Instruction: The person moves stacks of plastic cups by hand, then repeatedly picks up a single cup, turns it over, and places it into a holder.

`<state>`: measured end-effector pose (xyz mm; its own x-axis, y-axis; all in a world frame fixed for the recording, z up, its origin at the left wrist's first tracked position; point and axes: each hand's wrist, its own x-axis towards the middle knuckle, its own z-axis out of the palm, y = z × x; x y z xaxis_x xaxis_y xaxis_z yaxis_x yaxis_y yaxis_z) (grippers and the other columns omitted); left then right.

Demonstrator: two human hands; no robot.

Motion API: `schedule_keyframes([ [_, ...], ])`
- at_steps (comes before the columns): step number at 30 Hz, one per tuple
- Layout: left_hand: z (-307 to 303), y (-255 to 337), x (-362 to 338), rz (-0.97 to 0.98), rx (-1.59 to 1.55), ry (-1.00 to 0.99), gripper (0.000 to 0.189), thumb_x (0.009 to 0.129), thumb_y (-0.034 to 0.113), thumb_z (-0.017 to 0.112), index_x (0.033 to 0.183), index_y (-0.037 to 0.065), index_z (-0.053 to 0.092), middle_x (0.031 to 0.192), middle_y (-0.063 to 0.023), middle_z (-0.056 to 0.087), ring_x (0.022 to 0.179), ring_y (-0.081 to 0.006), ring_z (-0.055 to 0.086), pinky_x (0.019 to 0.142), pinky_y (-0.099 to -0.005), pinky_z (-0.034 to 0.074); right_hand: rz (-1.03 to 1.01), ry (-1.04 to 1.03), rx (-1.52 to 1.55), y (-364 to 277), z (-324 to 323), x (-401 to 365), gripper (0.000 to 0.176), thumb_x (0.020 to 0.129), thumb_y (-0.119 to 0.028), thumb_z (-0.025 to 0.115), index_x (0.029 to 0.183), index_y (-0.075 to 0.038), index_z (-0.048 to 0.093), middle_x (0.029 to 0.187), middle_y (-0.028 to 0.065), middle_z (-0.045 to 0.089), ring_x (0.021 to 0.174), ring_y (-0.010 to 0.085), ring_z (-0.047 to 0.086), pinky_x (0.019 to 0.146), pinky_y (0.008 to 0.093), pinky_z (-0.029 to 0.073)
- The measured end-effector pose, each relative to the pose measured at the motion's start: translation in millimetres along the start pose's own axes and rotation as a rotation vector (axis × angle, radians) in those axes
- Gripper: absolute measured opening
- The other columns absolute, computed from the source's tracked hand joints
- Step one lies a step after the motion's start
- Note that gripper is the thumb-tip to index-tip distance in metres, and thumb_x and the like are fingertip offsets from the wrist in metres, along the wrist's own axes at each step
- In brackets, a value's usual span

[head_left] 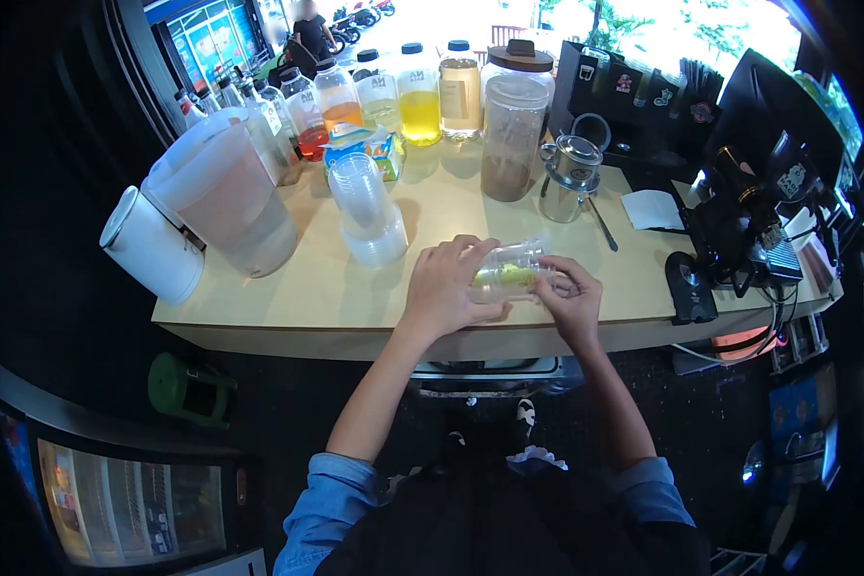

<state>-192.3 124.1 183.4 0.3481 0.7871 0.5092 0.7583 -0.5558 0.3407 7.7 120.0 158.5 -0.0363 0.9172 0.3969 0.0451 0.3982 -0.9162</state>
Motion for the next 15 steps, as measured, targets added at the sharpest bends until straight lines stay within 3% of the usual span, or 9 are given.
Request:
schedule_keyframes([
  [2, 0.9, -1.2, 0.2, -0.018, -0.004, -0.032, 0.068, 0.060, 0.043, 0.072, 0.120, 0.018, 0.051, 0.112, -0.0089, 0.053, 0.101, -0.0277, 0.053, 0.090, -0.0404, 0.039, 0.052, -0.010, 0.053, -0.7, -6.2, 1.6, 0.024, 0.083, 0.002, 0.061, 0.107, 0.006, 0.060, 0.094, 0.0100, 0.065, 0.080, 0.0124, 0.064, 0.071, 0.0231, 0.053],
  [4, 3.6, -1.2, 1.0, 0.012, 0.040, -0.015, 0.065, 0.061, 0.041, 0.071, 0.119, 0.018, 0.052, 0.113, -0.0096, 0.052, 0.102, -0.0290, 0.052, 0.091, -0.0415, 0.037, 0.003, -0.160, 0.054, 0.0, -8.1, 1.4, 0.027, 0.088, 0.000, 0.057, 0.114, 0.005, 0.057, 0.100, 0.0108, 0.064, 0.085, 0.0128, 0.063, 0.076, 0.0241, 0.052],
  [7, 0.8, 2.1, 2.7, 0.003, 0.026, -0.026, 0.056, 0.064, 0.035, 0.071, 0.114, 0.017, 0.053, 0.114, -0.0089, 0.051, 0.102, -0.0299, 0.053, 0.090, -0.0426, 0.038, 0.040, -0.180, 0.112, -1.1, -7.5, 2.0, 0.029, 0.090, 0.000, 0.052, 0.119, 0.003, 0.056, 0.107, 0.0113, 0.062, 0.089, 0.0124, 0.061, 0.079, 0.0250, 0.051],
  [15, 4.6, 4.2, -1.3, 0.024, 0.043, 0.019, 0.054, 0.065, 0.037, 0.070, 0.113, 0.017, 0.054, 0.113, -0.0107, 0.051, 0.102, -0.0296, 0.051, 0.090, -0.0421, 0.036, 0.028, -0.162, 0.058, -1.5, -1.6, 0.7, 0.031, 0.091, 0.000, 0.051, 0.122, 0.001, 0.055, 0.109, 0.0118, 0.062, 0.088, 0.0113, 0.061, 0.077, 0.0242, 0.051],
])
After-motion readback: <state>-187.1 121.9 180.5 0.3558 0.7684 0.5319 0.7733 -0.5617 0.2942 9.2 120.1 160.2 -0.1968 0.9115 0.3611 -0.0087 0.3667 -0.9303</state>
